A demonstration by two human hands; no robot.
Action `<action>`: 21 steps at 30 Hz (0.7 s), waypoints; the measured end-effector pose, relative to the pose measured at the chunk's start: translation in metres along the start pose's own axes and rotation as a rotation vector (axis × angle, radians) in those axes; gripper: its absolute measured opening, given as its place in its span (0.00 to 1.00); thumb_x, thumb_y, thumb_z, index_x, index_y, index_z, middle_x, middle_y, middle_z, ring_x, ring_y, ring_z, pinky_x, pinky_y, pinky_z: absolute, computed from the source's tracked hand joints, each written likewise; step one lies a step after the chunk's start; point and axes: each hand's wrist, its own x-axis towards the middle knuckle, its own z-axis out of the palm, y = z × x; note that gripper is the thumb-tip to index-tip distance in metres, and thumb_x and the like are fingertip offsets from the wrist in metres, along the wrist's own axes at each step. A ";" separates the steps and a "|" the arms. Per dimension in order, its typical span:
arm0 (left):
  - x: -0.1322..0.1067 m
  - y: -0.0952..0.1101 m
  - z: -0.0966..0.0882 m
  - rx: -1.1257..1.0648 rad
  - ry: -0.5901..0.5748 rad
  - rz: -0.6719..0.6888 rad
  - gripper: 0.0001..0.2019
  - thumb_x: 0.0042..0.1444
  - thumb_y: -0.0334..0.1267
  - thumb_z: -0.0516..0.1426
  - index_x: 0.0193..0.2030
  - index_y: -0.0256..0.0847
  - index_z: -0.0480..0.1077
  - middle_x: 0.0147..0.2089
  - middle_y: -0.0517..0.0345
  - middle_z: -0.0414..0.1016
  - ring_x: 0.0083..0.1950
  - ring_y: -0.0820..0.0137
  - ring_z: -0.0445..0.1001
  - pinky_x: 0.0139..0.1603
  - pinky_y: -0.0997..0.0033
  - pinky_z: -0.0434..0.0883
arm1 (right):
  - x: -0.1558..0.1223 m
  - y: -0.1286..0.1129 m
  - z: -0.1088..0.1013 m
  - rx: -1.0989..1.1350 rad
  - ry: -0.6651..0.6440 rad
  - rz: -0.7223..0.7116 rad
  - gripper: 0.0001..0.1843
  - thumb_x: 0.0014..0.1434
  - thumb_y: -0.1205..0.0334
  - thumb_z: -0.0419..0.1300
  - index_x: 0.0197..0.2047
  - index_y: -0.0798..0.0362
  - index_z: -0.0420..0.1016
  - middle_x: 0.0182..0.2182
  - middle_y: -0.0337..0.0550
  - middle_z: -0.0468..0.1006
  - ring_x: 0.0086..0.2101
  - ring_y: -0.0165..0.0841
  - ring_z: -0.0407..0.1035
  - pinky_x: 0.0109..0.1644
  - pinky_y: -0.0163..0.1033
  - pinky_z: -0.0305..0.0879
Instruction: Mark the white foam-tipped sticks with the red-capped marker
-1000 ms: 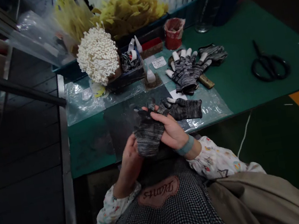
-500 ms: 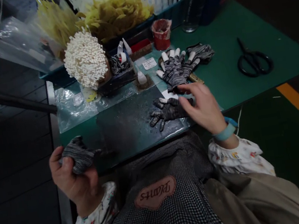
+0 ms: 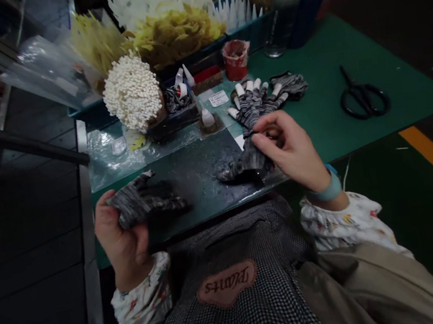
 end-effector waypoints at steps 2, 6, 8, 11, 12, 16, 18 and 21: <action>0.003 -0.002 0.017 -0.124 -0.014 0.004 0.26 0.47 0.57 0.73 0.42 0.41 0.73 0.32 0.64 0.72 0.31 0.76 0.72 0.32 0.78 0.72 | 0.007 -0.018 0.022 0.111 -0.045 -0.055 0.10 0.63 0.53 0.66 0.43 0.50 0.76 0.35 0.39 0.76 0.32 0.29 0.68 0.34 0.35 0.65; -0.003 -0.009 0.051 -0.192 -0.178 -0.068 0.26 0.44 0.56 0.74 0.41 0.40 0.74 0.31 0.63 0.75 0.28 0.77 0.73 0.30 0.79 0.72 | 0.004 -0.044 0.076 0.371 -0.349 -0.089 0.11 0.64 0.53 0.66 0.47 0.48 0.79 0.37 0.40 0.78 0.36 0.31 0.71 0.38 0.36 0.71; -0.009 -0.012 0.058 -0.223 -0.251 -0.120 0.26 0.44 0.53 0.74 0.43 0.41 0.75 0.35 0.59 0.79 0.33 0.75 0.78 0.36 0.77 0.75 | -0.003 -0.048 0.097 0.487 -0.475 -0.052 0.14 0.63 0.55 0.67 0.50 0.48 0.78 0.40 0.40 0.79 0.38 0.31 0.73 0.41 0.38 0.74; -0.017 -0.014 0.055 -0.257 -0.289 -0.168 0.26 0.45 0.46 0.76 0.49 0.42 0.76 0.44 0.54 0.82 0.44 0.71 0.81 0.47 0.73 0.77 | -0.011 -0.043 0.110 0.616 -0.500 0.033 0.20 0.60 0.57 0.70 0.55 0.47 0.76 0.42 0.41 0.79 0.41 0.32 0.74 0.46 0.39 0.75; -0.018 -0.014 0.051 -0.253 -0.297 -0.173 0.26 0.45 0.44 0.76 0.50 0.43 0.77 0.46 0.53 0.82 0.46 0.70 0.81 0.49 0.73 0.77 | -0.013 -0.040 0.110 0.646 -0.499 0.059 0.21 0.59 0.57 0.70 0.55 0.47 0.75 0.42 0.41 0.79 0.41 0.32 0.74 0.47 0.39 0.76; -0.018 -0.015 0.040 -0.191 -0.301 -0.160 0.21 0.47 0.41 0.75 0.48 0.42 0.78 0.46 0.52 0.83 0.46 0.70 0.81 0.49 0.73 0.77 | -0.013 -0.034 0.105 0.682 -0.432 0.117 0.18 0.59 0.55 0.71 0.51 0.47 0.75 0.42 0.42 0.79 0.43 0.31 0.75 0.48 0.38 0.76; -0.018 -0.016 0.039 -0.162 -0.288 -0.160 0.18 0.51 0.42 0.72 0.47 0.41 0.79 0.44 0.53 0.83 0.44 0.71 0.81 0.47 0.73 0.77 | -0.012 -0.035 0.104 0.663 -0.362 0.108 0.18 0.59 0.54 0.71 0.50 0.47 0.75 0.42 0.42 0.79 0.43 0.31 0.75 0.50 0.38 0.76; -0.020 -0.013 0.040 -0.064 -0.297 -0.091 0.15 0.58 0.43 0.69 0.49 0.42 0.78 0.46 0.52 0.83 0.45 0.70 0.81 0.49 0.72 0.77 | -0.014 -0.040 0.107 0.602 -0.335 0.072 0.19 0.59 0.55 0.71 0.52 0.47 0.76 0.40 0.40 0.77 0.41 0.31 0.75 0.45 0.36 0.76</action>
